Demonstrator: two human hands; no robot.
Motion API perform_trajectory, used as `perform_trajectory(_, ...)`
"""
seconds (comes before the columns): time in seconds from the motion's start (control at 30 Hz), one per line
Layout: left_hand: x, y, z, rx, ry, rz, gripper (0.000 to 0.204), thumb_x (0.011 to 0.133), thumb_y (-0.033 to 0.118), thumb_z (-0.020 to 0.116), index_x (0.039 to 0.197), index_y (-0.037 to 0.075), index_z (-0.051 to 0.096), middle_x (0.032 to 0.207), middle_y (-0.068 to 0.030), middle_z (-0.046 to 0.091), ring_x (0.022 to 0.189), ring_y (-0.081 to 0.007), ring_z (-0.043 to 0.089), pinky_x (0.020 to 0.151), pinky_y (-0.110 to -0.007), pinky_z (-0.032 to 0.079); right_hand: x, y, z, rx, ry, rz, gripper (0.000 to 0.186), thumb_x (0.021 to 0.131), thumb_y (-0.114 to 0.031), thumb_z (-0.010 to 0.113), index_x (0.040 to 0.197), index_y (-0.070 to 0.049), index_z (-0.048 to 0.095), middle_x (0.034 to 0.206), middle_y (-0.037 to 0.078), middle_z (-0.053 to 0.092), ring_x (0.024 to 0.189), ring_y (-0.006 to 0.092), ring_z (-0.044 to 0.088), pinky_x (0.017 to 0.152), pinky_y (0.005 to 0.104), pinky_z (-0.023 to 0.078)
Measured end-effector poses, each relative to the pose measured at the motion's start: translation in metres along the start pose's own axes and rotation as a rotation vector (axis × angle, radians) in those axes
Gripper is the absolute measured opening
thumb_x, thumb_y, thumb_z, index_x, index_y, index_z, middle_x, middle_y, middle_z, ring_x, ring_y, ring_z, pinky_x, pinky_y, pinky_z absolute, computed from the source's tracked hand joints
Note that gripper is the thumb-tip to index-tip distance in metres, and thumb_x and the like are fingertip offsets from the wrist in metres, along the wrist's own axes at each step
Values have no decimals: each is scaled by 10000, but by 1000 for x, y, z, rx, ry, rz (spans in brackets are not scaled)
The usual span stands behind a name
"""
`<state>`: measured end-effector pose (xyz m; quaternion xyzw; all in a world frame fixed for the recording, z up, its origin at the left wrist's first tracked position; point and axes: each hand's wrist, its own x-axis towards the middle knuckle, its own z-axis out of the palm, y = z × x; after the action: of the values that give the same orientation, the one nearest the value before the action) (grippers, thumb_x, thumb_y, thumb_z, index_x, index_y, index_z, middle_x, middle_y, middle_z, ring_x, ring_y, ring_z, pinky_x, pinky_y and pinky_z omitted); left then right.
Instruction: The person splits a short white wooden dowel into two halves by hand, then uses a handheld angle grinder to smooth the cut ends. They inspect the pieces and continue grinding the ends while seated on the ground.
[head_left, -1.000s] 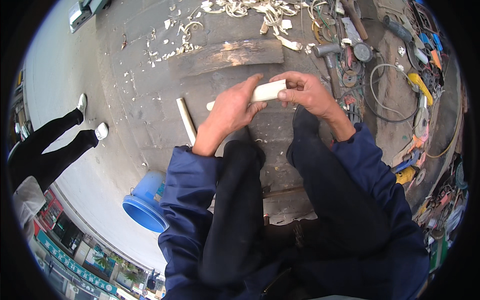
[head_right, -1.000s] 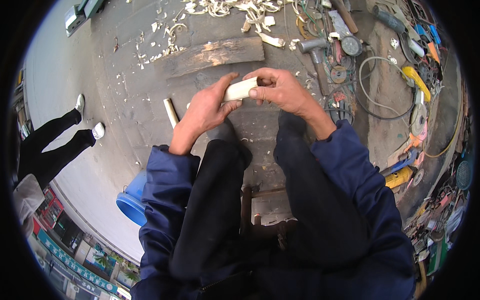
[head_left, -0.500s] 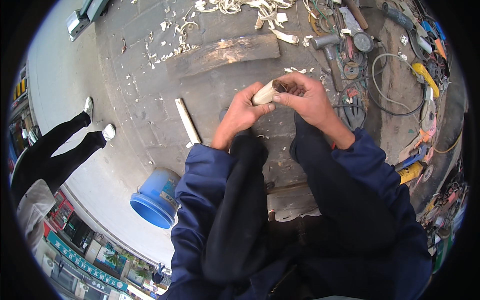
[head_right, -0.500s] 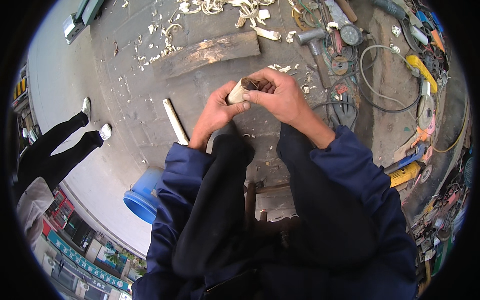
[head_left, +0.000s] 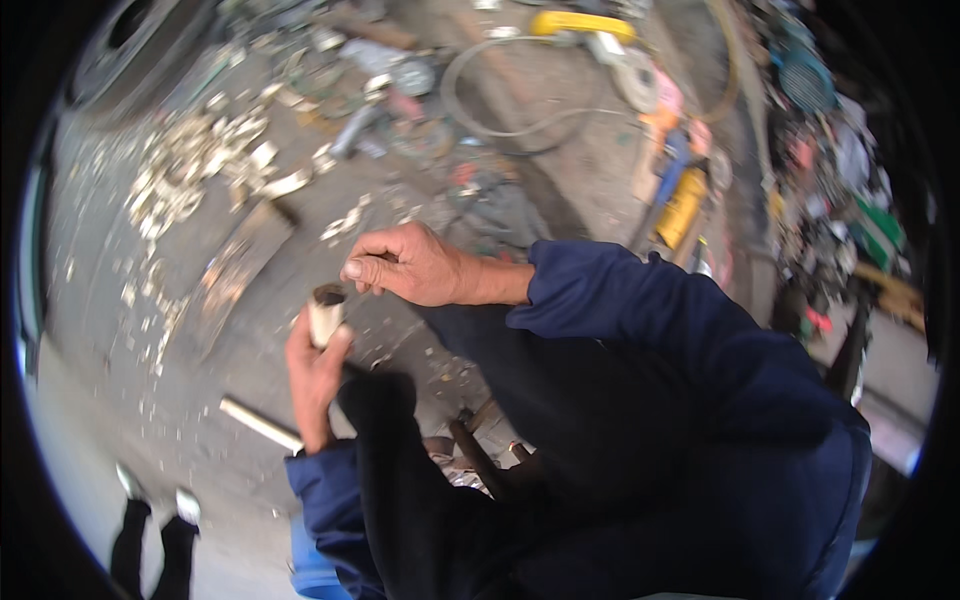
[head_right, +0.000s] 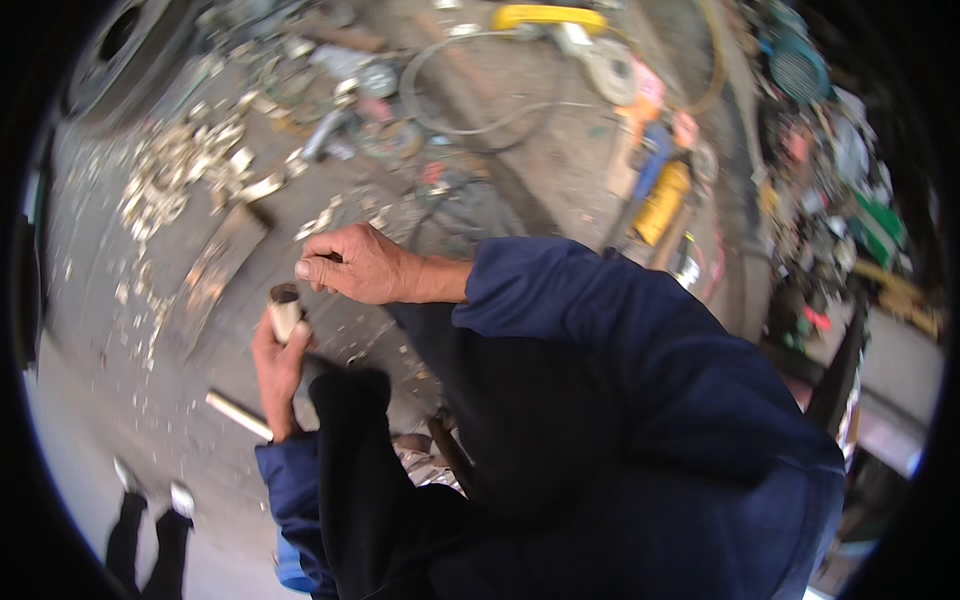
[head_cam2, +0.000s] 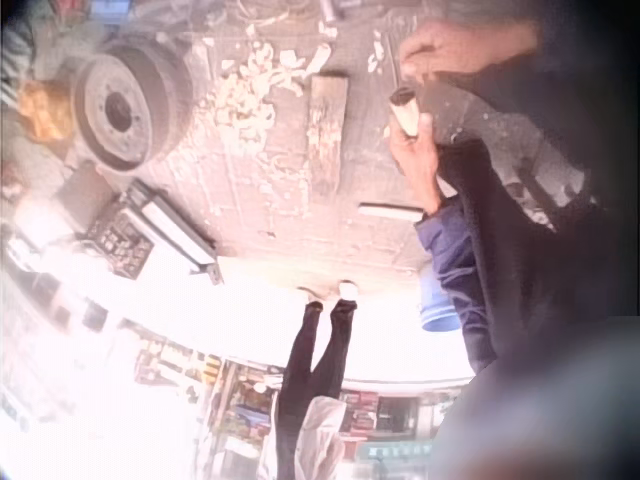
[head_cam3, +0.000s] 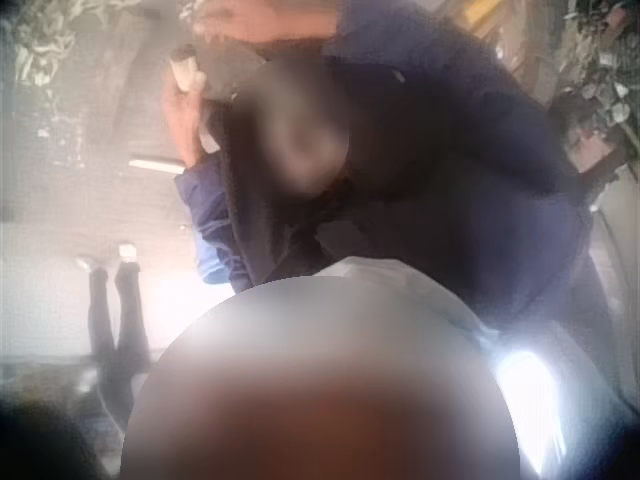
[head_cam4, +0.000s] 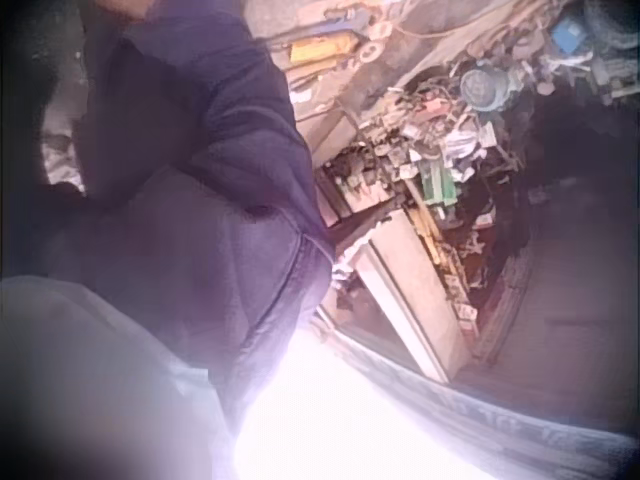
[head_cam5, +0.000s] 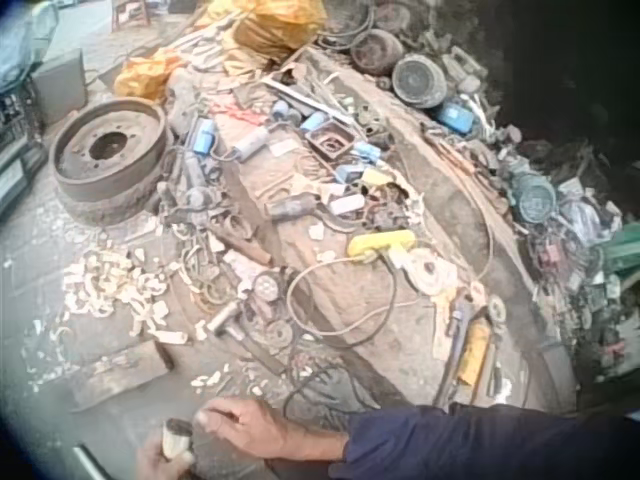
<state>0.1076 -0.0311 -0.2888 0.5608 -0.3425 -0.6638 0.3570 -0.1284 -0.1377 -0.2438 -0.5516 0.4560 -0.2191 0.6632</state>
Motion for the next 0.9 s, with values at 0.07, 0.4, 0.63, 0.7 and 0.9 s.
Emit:
perform_trajectory(0.07,1,-3,6,93,14,24,374,963,296,768,1180,27,625,877,28,565,752,-68,525,660,-238,448,-42,5,-43,30,203,91,236,1002,-247,681,1006,-14,720,853,55,738,751,111,667,672,322,540)
perform_trajectory(0.4,9,-17,26,38,243,-4,309,1052,331,636,932,47,634,687,7,565,577,-80,520,523,-247,417,-328,97,-312,-811,1398,815,543,846,-497,753,1000,24,741,939,240,750,952,371,730,870,434,545)
perform_trajectory(0.63,7,-12,22,-10,221,-138,323,1070,321,586,1019,6,639,740,-28,610,606,-115,552,558,-279,441,-324,170,-383,102,1220,515,487,828,-310,854,1193,-53,659,1006,70,688,868,222,696,767,376,585)
perform_trajectory(0.7,8,-13,19,-157,168,-109,305,1066,300,598,1123,0,611,800,-47,633,647,-125,570,598,-283,458,-320,167,-391,102,1228,549,494,819,-298,855,1205,-60,659,1013,52,692,902,214,684,817,370,572)
perform_trajectory(0.9,6,-12,10,-329,125,4,271,1040,191,660,1229,25,560,867,-41,642,701,-124,618,659,-280,509,-341,110,-370,57,1254,659,575,840,-411,809,1238,-25,655,1074,60,683,905,203,673,803,358,547)
